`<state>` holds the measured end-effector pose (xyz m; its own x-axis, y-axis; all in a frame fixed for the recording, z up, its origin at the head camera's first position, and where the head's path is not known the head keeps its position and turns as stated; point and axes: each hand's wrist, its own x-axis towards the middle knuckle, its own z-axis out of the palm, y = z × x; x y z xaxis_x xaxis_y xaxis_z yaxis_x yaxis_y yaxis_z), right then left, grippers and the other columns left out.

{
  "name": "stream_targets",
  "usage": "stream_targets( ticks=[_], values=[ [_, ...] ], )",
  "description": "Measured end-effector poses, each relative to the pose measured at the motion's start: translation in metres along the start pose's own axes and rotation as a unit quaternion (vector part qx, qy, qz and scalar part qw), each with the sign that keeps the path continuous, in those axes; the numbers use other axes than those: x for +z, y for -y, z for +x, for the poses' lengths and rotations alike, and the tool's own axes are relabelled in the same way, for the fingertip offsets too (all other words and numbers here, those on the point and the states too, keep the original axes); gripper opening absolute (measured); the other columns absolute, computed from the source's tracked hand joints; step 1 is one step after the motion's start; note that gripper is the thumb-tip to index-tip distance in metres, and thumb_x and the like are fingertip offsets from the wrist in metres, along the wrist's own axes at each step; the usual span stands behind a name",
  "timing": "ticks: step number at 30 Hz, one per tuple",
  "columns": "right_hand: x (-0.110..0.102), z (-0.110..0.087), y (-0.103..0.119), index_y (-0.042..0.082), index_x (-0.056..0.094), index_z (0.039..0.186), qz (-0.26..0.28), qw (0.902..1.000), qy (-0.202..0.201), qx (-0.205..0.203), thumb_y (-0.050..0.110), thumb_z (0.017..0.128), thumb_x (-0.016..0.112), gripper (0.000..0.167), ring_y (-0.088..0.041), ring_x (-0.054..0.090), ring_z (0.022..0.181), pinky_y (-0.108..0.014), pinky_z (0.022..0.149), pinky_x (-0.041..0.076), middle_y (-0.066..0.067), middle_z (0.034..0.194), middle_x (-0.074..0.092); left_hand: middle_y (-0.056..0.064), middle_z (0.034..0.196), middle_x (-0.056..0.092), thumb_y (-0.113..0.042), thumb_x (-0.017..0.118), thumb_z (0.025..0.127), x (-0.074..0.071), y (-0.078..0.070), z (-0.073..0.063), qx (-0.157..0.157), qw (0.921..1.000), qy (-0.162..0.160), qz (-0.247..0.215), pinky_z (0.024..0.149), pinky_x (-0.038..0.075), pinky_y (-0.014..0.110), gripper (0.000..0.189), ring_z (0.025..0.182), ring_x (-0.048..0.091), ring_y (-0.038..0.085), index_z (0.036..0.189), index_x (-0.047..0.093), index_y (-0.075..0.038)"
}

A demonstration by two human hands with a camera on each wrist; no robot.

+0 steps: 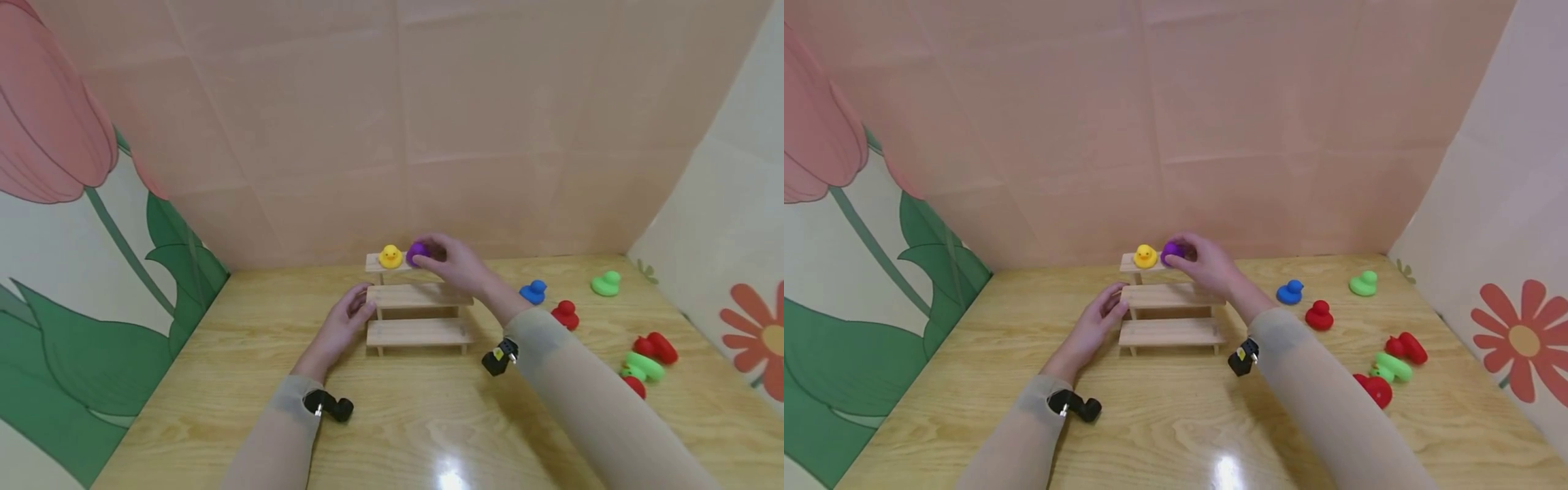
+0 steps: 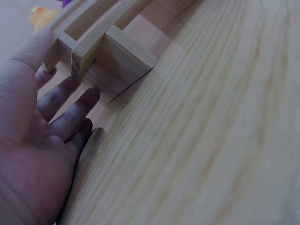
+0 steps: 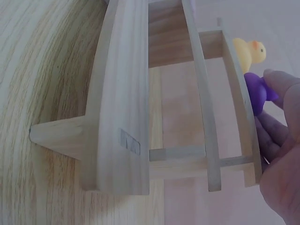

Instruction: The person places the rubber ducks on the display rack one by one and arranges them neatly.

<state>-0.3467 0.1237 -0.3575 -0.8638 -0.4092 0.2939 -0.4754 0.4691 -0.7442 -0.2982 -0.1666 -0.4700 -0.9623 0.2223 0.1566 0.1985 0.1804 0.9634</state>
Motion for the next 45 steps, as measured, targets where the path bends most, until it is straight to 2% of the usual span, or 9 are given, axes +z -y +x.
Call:
stream_targets(
  ticks=[15, 32, 38, 41, 45],
  values=[
    [0.002, 0.0, 0.0, 0.011, 0.066, 0.145, -0.015, 0.9999, 0.006, 0.004, 0.029, 0.11, 0.074, 0.04, -0.028, 0.066, 0.123, -0.049, 0.109, 0.055, -0.009, 0.132, 0.071, 0.015, 0.162, 0.057, -0.043, 0.066, 0.113, -0.001, 0.0, -0.001, 0.007, 1.0, 0.001, 0.005, 0.125, 0.042, 0.053, 0.071, 0.147, 0.056, 0.033, 0.17, 0.04, -0.011],
    [0.004, 0.0, -0.002, 0.011, 0.065, 0.145, -0.006, 0.9999, 0.009, -0.001, 0.027, 0.109, 0.076, 0.041, -0.029, 0.066, 0.121, -0.049, 0.106, 0.056, -0.009, 0.13, 0.071, 0.016, 0.162, 0.057, -0.04, 0.066, 0.113, -0.003, -0.001, -0.003, 0.007, 1.0, 0.003, -0.005, 0.125, 0.041, 0.055, 0.068, 0.147, 0.055, 0.034, 0.17, 0.041, -0.012],
    [0.0, -0.006, -0.008, 0.006, 0.057, 0.156, 0.011, 0.9999, 0.002, -0.004, 0.026, 0.105, 0.081, 0.059, -0.033, 0.065, 0.132, -0.054, 0.115, 0.052, -0.015, 0.145, 0.066, 0.014, 0.161, 0.058, -0.044, 0.066, 0.113, 0.0, -0.001, -0.003, 0.005, 1.0, 0.004, 0.004, 0.125, 0.042, 0.053, 0.07, 0.146, 0.056, 0.033, 0.17, 0.041, -0.013],
    [-0.005, -0.013, -0.01, 0.008, 0.053, 0.161, 0.013, 0.9999, -0.007, 0.003, 0.028, 0.103, 0.083, 0.068, -0.037, 0.059, 0.142, -0.057, 0.122, 0.045, -0.017, 0.154, 0.061, 0.012, 0.16, 0.059, -0.046, 0.066, 0.112, 0.002, -0.001, -0.003, 0.003, 1.0, 0.007, 0.003, 0.124, 0.042, 0.052, 0.069, 0.146, 0.056, 0.031, 0.17, 0.042, -0.016],
    [-0.011, -0.024, -0.012, 0.015, 0.053, 0.163, 0.0, 0.9997, -0.023, 0.011, 0.032, 0.102, 0.085, 0.071, -0.041, 0.048, 0.152, -0.064, 0.127, 0.034, -0.018, 0.162, 0.054, 0.011, 0.16, 0.059, -0.048, 0.066, 0.112, 0.003, -0.001, -0.003, 0.002, 1.0, 0.008, 0.001, 0.124, 0.042, 0.052, 0.069, 0.146, 0.056, 0.031, 0.169, 0.043, -0.017]
  ],
)
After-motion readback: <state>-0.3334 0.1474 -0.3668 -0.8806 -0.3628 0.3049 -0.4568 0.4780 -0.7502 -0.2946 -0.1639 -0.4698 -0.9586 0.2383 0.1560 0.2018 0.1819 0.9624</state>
